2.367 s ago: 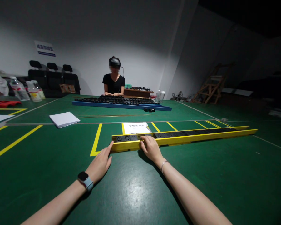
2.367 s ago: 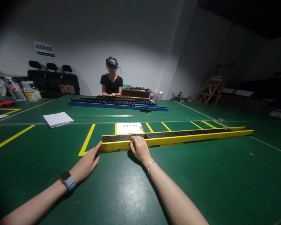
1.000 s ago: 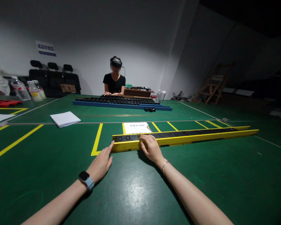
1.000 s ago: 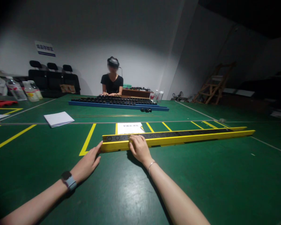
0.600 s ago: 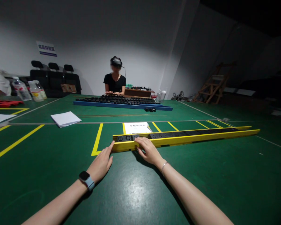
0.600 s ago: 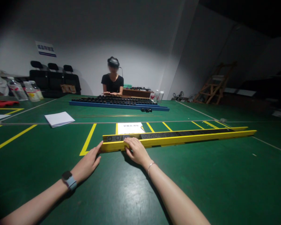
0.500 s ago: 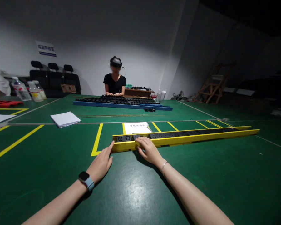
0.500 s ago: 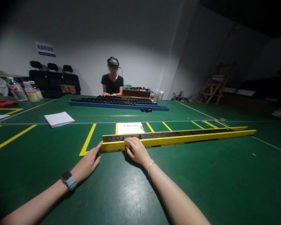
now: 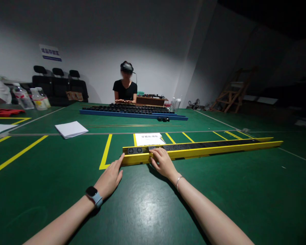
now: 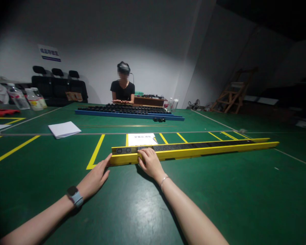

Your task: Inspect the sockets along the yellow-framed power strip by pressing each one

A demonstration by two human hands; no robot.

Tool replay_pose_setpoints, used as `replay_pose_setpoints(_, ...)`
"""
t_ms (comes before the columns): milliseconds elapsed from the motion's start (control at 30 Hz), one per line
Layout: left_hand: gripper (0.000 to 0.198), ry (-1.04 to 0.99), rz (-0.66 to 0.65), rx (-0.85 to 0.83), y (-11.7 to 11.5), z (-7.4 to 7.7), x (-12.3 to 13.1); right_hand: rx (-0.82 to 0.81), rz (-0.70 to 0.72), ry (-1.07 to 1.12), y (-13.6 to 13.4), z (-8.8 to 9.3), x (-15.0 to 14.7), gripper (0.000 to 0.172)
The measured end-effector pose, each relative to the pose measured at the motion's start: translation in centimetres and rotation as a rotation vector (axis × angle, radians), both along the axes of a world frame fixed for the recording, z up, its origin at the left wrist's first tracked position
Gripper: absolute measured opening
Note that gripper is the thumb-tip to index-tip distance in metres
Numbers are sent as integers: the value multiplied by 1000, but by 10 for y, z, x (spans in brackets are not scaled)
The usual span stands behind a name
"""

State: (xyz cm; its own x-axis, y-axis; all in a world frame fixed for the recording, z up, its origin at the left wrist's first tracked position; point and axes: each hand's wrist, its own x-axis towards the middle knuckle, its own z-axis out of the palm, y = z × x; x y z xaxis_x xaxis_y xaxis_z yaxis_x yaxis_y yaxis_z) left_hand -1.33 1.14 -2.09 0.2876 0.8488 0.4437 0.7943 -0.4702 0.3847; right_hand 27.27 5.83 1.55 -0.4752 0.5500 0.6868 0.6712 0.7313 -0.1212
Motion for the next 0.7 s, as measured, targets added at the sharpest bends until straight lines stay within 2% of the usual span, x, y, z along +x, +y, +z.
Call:
replay_pose_setpoints(233, 65, 4, 6, 0, -1, 2, 1, 4, -64, -18, 1, -2, 1, 38)
replay_pose_setpoints(433, 64, -1, 2, -18, -2, 2, 0, 15, -98, -42, 1, -1, 1, 33)
replay_pose_setpoints(700, 64, -12, 0, -15, -1, 2, 1, 44, -215, 4, 1, -1, 2, 24)
